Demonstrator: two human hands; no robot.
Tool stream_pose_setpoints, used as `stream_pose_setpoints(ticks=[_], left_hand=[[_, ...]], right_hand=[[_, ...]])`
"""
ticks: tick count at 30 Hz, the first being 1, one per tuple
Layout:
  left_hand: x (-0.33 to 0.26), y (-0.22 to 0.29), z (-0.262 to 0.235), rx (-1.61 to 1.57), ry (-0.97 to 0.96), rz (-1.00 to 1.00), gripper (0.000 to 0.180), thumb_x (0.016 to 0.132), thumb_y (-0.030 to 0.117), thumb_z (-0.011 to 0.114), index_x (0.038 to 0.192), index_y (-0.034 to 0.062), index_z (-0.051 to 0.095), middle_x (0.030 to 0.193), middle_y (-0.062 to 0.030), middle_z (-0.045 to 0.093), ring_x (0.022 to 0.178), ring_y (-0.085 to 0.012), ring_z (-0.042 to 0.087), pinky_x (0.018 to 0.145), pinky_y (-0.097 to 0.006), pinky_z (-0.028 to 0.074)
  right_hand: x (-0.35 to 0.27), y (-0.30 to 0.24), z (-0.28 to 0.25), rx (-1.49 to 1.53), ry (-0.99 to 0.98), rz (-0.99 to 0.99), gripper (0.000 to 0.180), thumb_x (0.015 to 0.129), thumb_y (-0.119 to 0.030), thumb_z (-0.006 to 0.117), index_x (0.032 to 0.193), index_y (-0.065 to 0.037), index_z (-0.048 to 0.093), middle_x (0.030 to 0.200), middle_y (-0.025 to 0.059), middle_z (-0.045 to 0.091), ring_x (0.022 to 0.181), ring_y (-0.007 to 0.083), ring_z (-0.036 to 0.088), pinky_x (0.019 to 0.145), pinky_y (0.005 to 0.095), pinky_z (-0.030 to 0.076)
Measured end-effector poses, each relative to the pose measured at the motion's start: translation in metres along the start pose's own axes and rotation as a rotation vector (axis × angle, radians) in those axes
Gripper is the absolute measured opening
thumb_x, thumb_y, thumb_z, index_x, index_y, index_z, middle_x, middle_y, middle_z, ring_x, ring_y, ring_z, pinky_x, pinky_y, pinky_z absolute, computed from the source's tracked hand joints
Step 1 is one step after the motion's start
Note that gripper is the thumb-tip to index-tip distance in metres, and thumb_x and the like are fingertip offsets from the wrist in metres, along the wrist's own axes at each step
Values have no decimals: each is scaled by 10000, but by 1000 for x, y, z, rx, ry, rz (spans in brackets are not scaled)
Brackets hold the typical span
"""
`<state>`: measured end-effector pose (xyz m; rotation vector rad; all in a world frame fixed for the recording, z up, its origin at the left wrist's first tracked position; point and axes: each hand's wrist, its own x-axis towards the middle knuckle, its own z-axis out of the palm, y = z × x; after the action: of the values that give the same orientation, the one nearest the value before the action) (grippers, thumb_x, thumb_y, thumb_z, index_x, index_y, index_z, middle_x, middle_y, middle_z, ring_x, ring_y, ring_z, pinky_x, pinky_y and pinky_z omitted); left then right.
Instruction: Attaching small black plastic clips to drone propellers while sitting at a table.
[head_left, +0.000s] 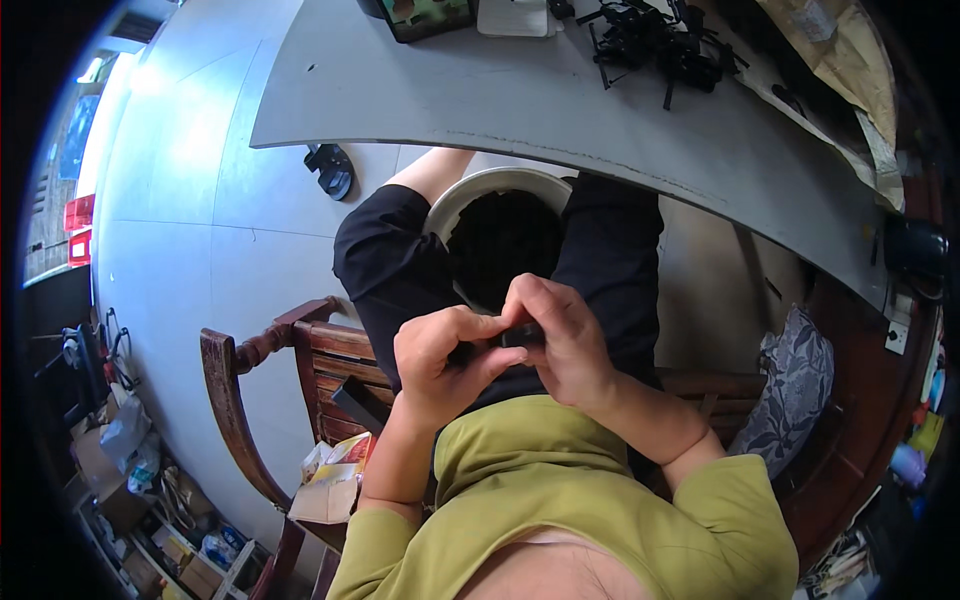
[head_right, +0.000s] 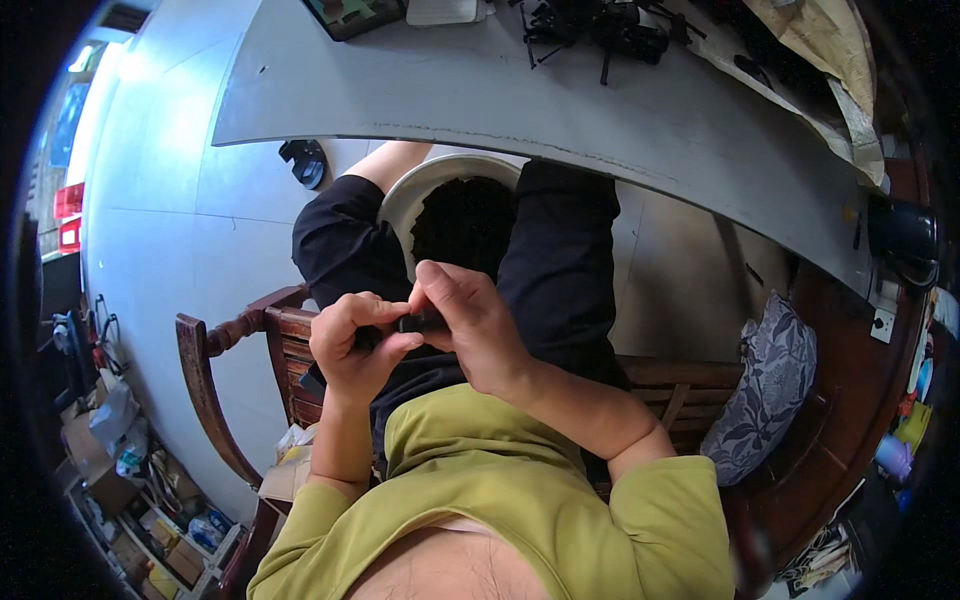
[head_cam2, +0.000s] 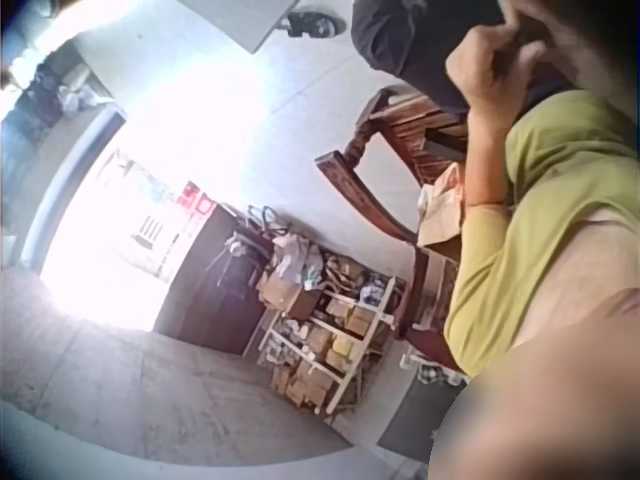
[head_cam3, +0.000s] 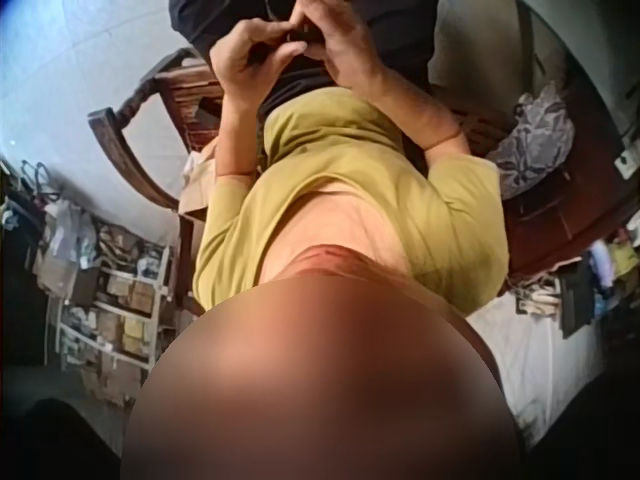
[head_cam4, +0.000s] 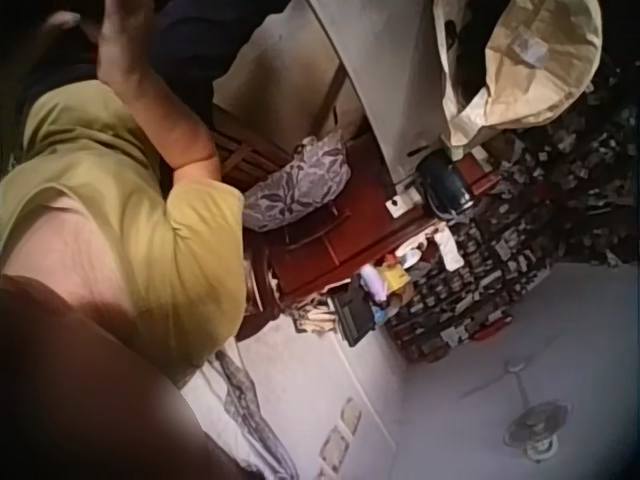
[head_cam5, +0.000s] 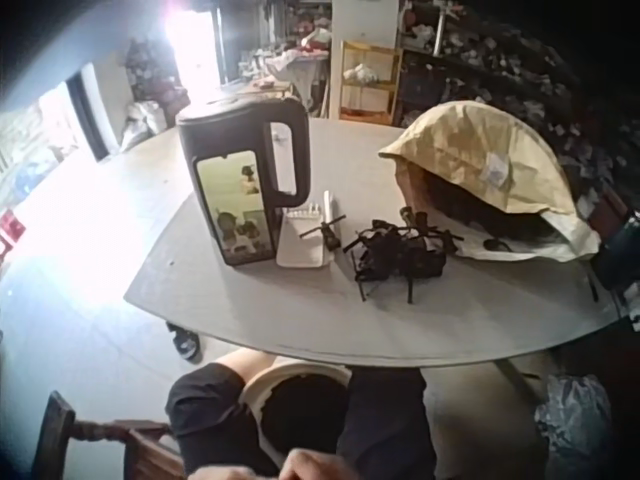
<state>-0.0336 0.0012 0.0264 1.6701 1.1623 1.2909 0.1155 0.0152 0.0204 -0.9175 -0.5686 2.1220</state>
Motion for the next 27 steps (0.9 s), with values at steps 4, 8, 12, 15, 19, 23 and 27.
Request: stream_pose_setpoints(ticks=[4,8,12,15,19,23,27], left_hand=[[0,5,-5,0,-38,-29,305,599,159,818,730,0,594,623,-84,599,486,-177,567,464,-233,429],[3,2,-21,-120,-253,-4,314,597,208,814,724,13,604,589,-85,571,474,-208,559,437,-258,406],[9,5,-26,-167,-390,77,290,604,209,804,724,43,599,572,-58,569,467,-198,560,419,-261,393],[9,4,-28,-199,-461,77,282,608,223,796,722,50,604,581,-46,579,475,-197,567,418,-259,394],[6,1,-25,-230,-528,116,277,617,255,784,713,62,610,589,-26,587,476,-193,561,414,-266,388],[5,-1,-23,-237,-508,158,282,619,264,781,716,62,610,582,-26,578,466,-194,548,413,-278,382],[4,-1,-25,-55,-280,34,306,640,250,781,775,32,614,643,-80,603,533,-206,598,491,-257,445]], right_hand=[[1,-4,-2,-395,-67,-204,327,948,-293,467,753,-34,504,631,-30,451,549,12,386,472,180,333],[-3,-13,-14,-525,-428,-144,307,952,-331,448,894,-36,510,616,-32,418,561,44,373,503,213,333],[-8,-20,-15,-532,-652,-30,369,950,-368,428,1030,-12,486,731,51,497,678,92,466,604,254,386],[-12,-24,-18,-626,-744,-4,392,948,-374,418,1068,-5,472,779,129,546,689,218,532,634,304,410],[-18,-23,-16,-666,-814,43,349,946,-327,421,1057,0,469,760,184,535,679,324,538,622,359,412],[-21,-28,-11,-841,-777,-18,303,942,-299,420,986,-4,470,728,193,530,677,358,542,612,395,410],[11,-50,-9,-1159,-712,-166,327,916,-331,468,888,-8,511,752,182,536,721,342,550,640,414,426]])
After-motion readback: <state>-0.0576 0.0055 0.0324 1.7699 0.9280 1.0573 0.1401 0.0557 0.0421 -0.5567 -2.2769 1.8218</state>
